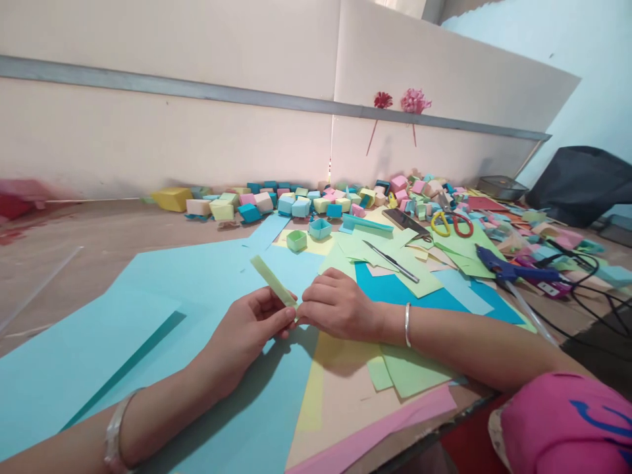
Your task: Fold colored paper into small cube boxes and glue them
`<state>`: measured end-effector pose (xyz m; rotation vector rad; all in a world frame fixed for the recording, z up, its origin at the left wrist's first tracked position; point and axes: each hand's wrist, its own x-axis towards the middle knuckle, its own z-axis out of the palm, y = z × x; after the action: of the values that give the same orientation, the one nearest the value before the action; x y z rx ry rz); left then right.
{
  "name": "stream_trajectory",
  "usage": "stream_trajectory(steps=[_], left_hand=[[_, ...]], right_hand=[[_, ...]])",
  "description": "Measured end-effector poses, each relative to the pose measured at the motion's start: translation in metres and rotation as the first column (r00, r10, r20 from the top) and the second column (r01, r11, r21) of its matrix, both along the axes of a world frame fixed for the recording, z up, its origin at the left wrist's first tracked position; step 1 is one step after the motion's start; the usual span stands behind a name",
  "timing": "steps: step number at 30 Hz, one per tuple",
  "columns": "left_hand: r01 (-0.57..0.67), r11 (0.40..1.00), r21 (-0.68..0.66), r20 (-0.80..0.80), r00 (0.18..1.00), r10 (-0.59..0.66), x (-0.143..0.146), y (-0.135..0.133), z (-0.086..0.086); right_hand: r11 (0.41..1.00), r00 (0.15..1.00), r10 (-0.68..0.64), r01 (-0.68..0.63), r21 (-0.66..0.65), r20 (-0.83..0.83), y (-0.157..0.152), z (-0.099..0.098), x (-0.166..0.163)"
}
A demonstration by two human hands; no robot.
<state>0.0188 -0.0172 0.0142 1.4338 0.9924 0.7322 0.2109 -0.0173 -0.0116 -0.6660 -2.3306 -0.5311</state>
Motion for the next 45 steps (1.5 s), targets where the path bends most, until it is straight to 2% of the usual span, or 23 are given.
stream_trajectory(steps=[5,8,12,17,22,34,40,45], left_hand=[[-0.013,0.996,0.09,-0.103,0.994,0.023,0.0,0.0,0.0],[-0.019,0.987,0.16,-0.147,0.988,0.043,-0.001,0.0,0.001],[-0.019,0.973,0.231,-0.158,0.986,0.057,-0.001,0.0,0.002],[-0.036,0.971,0.236,-0.143,0.987,0.072,0.0,-0.004,0.004],[-0.05,0.98,0.194,-0.106,0.992,0.071,0.0,-0.005,0.003],[-0.019,0.99,0.137,-0.054,0.998,0.027,0.002,-0.005,0.004],[-0.029,0.993,0.111,-0.013,0.999,0.031,0.001,-0.005,0.002],[-0.011,0.998,0.054,0.121,0.993,0.004,-0.002,-0.006,0.0]], right_hand=[[0.977,0.99,-0.001,-0.029,-0.212,-0.139,0.004,-0.006,-0.004],[0.929,0.97,0.013,-0.102,-0.357,-0.244,0.003,-0.006,-0.006],[0.859,0.931,-0.015,-0.175,-0.481,-0.366,-0.002,-0.002,-0.008],[0.777,0.866,-0.092,-0.247,-0.579,-0.492,-0.011,0.005,-0.011],[0.742,0.844,-0.14,-0.257,-0.619,-0.517,-0.015,0.008,-0.013],[0.741,0.861,-0.176,-0.203,-0.64,-0.477,-0.013,0.006,-0.012],[0.797,0.886,-0.094,-0.207,-0.568,-0.455,-0.012,0.005,-0.011],[0.873,0.888,0.046,-0.258,-0.413,-0.457,-0.012,0.002,-0.012]])
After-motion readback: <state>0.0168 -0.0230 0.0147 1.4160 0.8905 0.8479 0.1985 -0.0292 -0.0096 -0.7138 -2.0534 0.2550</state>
